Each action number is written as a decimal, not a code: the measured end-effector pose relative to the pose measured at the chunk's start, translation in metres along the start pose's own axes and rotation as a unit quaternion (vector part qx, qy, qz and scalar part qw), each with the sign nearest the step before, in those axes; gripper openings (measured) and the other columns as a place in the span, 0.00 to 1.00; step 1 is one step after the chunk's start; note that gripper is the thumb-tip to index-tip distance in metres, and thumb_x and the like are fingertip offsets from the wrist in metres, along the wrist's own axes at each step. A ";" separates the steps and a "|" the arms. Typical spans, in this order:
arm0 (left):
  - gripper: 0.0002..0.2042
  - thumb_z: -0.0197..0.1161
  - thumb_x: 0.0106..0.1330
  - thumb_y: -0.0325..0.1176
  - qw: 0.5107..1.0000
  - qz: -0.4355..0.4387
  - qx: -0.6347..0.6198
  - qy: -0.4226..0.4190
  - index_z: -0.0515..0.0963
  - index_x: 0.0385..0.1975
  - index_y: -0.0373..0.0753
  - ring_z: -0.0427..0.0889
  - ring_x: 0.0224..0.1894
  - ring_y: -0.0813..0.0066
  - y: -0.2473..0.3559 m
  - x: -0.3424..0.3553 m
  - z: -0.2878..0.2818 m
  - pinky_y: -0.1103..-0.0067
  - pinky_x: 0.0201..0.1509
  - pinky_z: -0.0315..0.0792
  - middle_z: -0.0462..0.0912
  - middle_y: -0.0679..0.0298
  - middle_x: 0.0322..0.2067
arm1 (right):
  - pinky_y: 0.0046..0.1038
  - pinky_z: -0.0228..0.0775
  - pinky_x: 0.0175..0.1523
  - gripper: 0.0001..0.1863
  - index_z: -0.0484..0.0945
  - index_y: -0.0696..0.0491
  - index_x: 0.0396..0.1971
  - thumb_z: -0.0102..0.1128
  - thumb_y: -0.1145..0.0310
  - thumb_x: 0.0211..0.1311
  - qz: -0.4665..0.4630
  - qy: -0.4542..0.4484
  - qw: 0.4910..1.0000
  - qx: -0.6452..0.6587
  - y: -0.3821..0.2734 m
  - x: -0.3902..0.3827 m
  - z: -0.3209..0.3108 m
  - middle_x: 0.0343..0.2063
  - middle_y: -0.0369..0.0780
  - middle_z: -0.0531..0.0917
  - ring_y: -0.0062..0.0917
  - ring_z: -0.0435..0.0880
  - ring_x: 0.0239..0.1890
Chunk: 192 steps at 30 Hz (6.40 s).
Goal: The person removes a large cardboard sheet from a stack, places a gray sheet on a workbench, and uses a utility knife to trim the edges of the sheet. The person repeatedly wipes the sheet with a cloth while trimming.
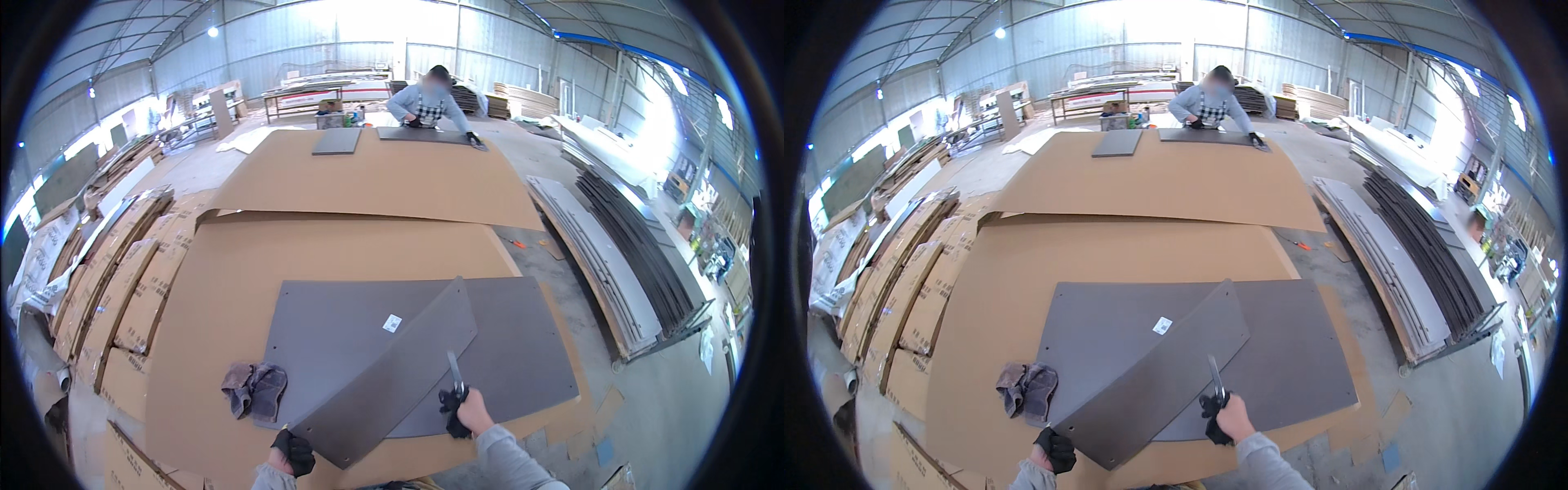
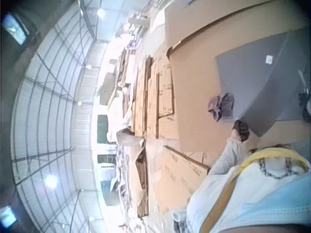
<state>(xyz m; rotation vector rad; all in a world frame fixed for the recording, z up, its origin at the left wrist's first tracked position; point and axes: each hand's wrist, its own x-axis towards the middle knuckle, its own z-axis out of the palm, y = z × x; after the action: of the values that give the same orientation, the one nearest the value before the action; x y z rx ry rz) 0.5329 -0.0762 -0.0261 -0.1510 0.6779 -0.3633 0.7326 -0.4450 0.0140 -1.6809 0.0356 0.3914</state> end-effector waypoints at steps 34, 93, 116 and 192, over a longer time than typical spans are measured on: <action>0.10 0.61 0.62 0.37 0.650 0.273 0.707 0.046 0.79 0.27 0.36 0.67 0.24 0.78 0.118 -0.035 -0.055 0.71 0.27 0.66 0.73 0.70 0.19 | 0.22 0.51 0.16 0.22 0.63 0.45 0.15 0.62 0.55 0.62 0.042 0.257 0.955 0.143 0.083 0.018 0.178 0.10 0.28 0.63 0.13 0.61 0.11; 0.08 0.58 0.53 0.28 0.499 0.214 0.812 0.214 0.79 0.33 0.37 0.78 0.29 0.44 0.409 -0.178 -0.198 0.58 0.35 0.73 0.79 0.46 0.23 | 0.40 0.66 0.60 0.22 0.75 0.54 0.52 0.46 0.71 0.56 -0.001 0.226 0.839 -0.496 -0.025 0.427 0.675 0.51 0.51 0.77 0.45 0.75 0.56; 0.23 0.48 0.70 0.52 0.958 0.191 0.179 0.113 0.78 0.46 0.38 0.59 0.14 0.87 0.403 -0.206 -0.211 0.87 0.17 0.53 0.59 0.77 0.11 | 0.42 0.74 0.45 0.09 0.80 0.58 0.29 0.53 0.75 0.47 0.011 -0.461 0.748 -0.478 0.080 -0.112 0.659 0.32 0.51 0.81 0.47 0.80 0.39; 0.08 0.55 0.69 0.33 0.580 0.383 0.671 0.258 0.76 0.35 0.35 0.72 0.23 0.81 0.465 -0.178 -0.172 0.81 0.27 0.66 0.78 0.67 0.23 | 0.44 0.68 0.40 0.14 0.76 0.60 0.39 0.57 0.79 0.48 -0.007 -0.080 0.922 -0.379 0.129 -0.092 0.612 0.34 0.54 0.78 0.51 0.75 0.37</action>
<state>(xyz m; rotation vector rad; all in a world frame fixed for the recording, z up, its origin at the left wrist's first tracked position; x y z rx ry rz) 0.4250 0.4188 -0.1719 1.7608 0.7976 0.0260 0.4703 0.1090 -0.1429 -2.4037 -0.2840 0.5750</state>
